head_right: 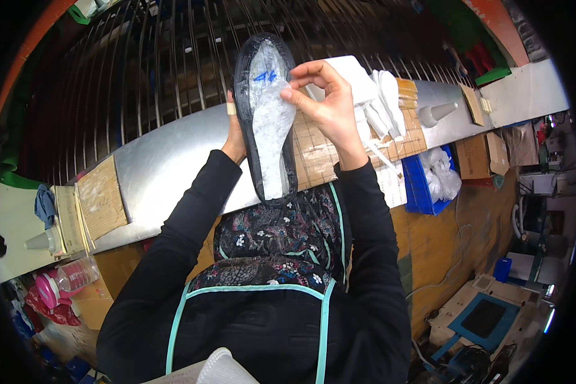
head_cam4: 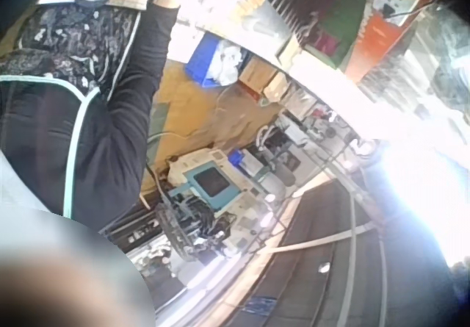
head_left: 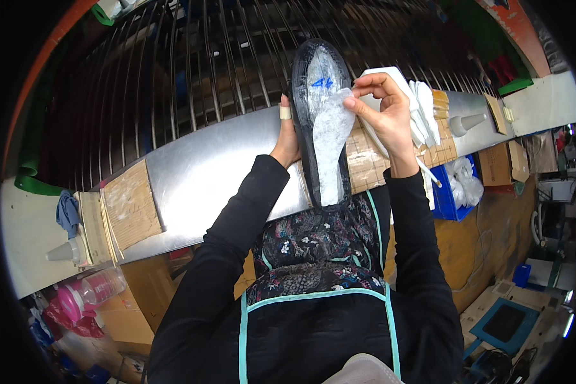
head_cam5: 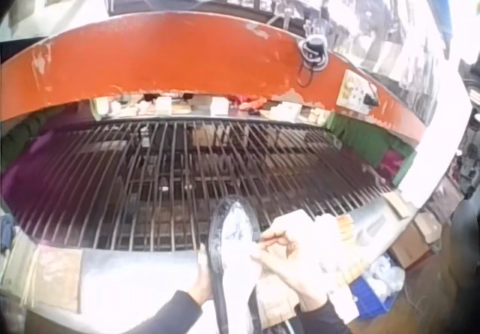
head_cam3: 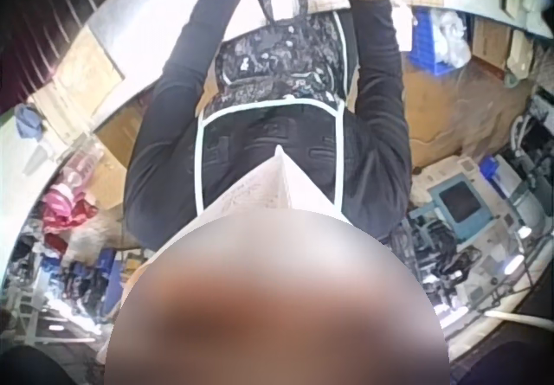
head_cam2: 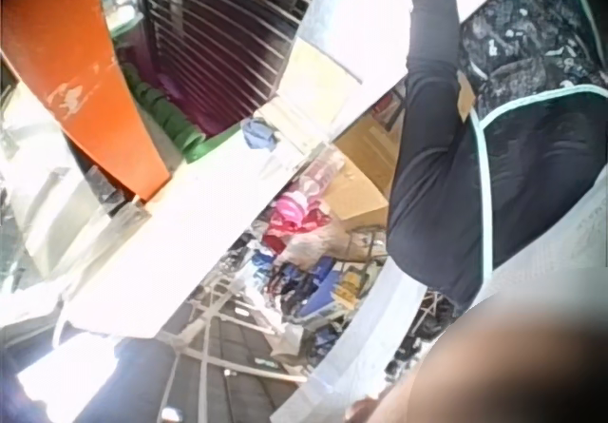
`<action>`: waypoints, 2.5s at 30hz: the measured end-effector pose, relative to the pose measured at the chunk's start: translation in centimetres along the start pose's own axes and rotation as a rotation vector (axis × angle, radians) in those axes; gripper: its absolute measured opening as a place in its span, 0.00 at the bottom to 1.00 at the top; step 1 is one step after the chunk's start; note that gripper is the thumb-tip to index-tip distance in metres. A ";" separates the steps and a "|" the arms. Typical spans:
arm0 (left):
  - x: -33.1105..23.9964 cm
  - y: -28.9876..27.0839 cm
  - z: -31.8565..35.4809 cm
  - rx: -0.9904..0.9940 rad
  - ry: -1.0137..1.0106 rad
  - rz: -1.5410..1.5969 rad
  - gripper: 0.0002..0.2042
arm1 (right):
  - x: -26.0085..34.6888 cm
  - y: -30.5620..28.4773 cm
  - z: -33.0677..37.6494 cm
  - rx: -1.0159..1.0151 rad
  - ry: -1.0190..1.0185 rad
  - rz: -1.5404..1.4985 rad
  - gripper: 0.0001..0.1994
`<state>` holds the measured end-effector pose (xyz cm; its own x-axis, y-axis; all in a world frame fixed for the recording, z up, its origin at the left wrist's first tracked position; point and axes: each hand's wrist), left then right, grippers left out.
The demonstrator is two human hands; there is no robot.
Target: The person holds a black shoe and uses a small brush to apply a white adhesive to the sole. The person repeatedly dips the brush into a container and spreads the adhesive along the sole's edge and surface. The shoe is rotated to access different areas, and the process continues until the clip ends.
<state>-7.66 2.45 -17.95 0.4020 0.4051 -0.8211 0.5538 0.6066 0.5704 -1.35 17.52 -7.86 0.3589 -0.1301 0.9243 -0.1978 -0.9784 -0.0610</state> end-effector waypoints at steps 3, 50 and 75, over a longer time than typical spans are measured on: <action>-0.1 -0.3 -0.4 -0.018 -0.010 -0.047 0.53 | -0.8 0.0 -2.7 -0.001 -0.043 0.036 0.18; 0.9 -0.9 -1.1 0.022 -0.132 0.029 0.53 | 0.7 2.3 -0.7 0.107 -0.366 0.891 0.04; 1.2 -1.2 -1.3 0.041 -0.089 0.005 0.52 | 0.7 2.1 0.4 -0.036 -0.299 0.664 0.08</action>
<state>-8.77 3.07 -19.68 0.4671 0.3447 -0.8143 0.5805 0.5751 0.5764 -1.16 15.35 -7.47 0.3855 -0.7379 0.5539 -0.4883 -0.6725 -0.5561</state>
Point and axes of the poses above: each hand's wrist, its own z-axis away from the middle knuckle, its own y-axis out of the palm, x = y × z, and after that the axes turned 9 degrees about -z, right-handed
